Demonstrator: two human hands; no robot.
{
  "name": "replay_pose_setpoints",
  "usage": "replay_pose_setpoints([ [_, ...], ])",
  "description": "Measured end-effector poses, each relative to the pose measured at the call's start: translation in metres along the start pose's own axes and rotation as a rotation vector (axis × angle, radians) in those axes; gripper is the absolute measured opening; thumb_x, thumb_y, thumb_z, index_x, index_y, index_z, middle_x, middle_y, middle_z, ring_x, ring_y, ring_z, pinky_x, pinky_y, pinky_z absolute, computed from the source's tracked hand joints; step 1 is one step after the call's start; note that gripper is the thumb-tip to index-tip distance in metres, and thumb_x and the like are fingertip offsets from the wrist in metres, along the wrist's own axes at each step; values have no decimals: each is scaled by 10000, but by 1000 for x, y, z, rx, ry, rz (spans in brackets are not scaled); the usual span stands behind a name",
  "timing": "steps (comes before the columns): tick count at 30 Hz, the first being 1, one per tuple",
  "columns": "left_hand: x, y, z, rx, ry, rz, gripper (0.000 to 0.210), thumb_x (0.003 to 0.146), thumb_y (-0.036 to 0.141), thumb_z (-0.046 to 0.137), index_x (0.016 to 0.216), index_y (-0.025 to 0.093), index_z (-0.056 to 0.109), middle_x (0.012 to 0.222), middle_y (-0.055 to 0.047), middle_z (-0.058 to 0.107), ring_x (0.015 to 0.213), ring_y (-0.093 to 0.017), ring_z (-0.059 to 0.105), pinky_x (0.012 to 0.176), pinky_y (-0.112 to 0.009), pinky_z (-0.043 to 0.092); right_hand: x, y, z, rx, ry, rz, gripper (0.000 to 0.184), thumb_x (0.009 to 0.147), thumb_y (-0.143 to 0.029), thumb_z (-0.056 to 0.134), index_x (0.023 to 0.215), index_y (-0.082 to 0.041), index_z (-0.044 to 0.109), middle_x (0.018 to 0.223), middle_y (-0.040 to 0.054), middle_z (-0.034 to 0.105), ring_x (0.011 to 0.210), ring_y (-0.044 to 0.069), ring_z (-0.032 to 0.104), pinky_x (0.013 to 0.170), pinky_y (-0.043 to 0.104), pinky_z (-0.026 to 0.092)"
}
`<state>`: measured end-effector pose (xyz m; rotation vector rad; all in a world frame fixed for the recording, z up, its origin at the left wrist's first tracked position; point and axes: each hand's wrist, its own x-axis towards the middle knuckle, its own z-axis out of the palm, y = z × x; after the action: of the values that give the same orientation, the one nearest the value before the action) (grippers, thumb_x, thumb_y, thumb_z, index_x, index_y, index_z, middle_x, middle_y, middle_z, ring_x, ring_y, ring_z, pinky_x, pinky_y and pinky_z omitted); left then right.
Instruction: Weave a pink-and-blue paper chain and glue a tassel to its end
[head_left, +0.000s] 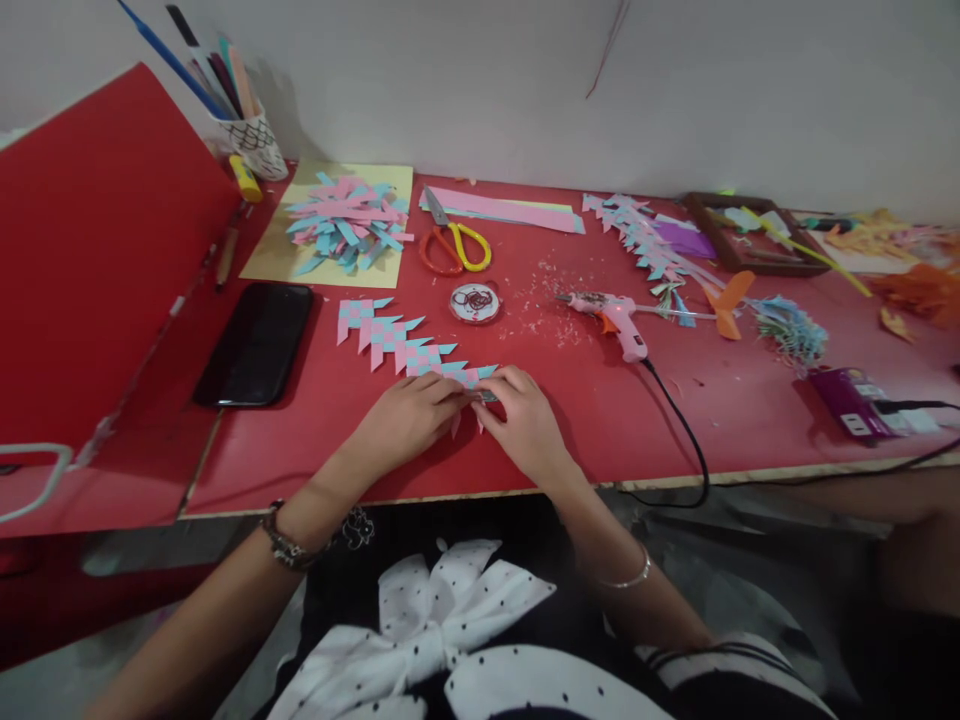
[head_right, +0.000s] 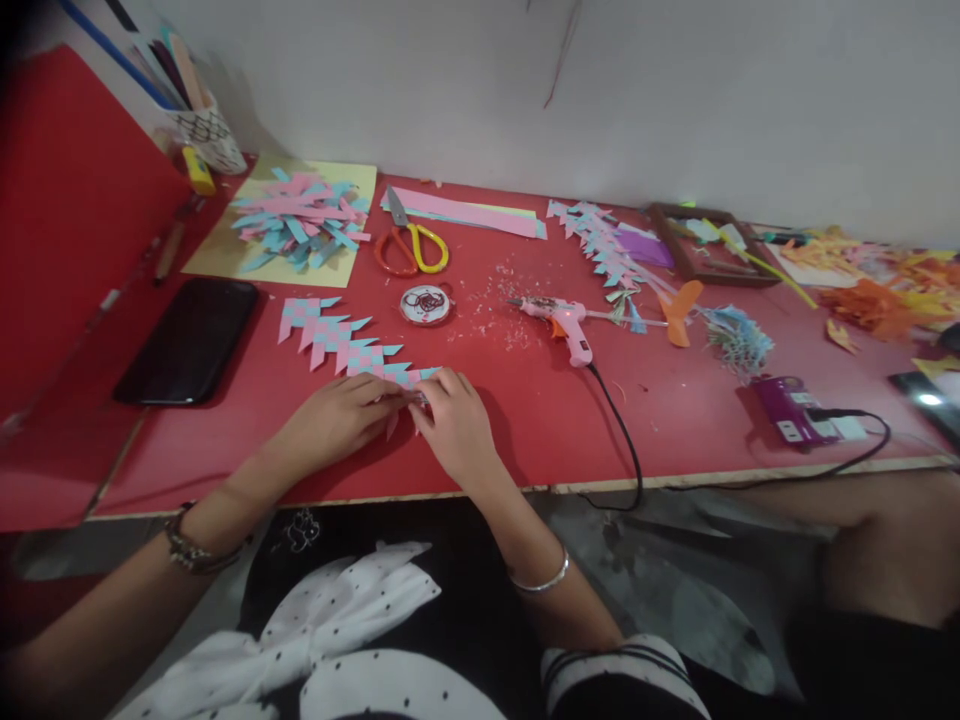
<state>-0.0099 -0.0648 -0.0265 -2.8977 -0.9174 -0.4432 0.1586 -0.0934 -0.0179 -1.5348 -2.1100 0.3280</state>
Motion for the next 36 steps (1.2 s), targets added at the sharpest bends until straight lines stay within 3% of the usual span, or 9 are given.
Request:
replay_pose_setpoints([
  [21, 1, 0, 1, -62, 64, 1, 271, 772, 84, 441, 967, 152, 616, 902, -44, 653, 827, -171, 570, 713, -284, 477, 3, 6, 6, 147, 45, 48, 111, 744, -105, 535, 716, -183, 609, 764, 43, 587, 757, 171, 549, 696, 289, 437],
  [36, 1, 0, 2, -88, 54, -24, 295, 758, 67, 449, 981, 175, 609, 893, -45, 659, 834, -163, 595, 692, -290, 480, 2, 7, 4, 174, 29, 57, 107, 736, -111, 517, 774, -192, 575, 775, 41, 573, 746, 169, 535, 689, 287, 434],
])
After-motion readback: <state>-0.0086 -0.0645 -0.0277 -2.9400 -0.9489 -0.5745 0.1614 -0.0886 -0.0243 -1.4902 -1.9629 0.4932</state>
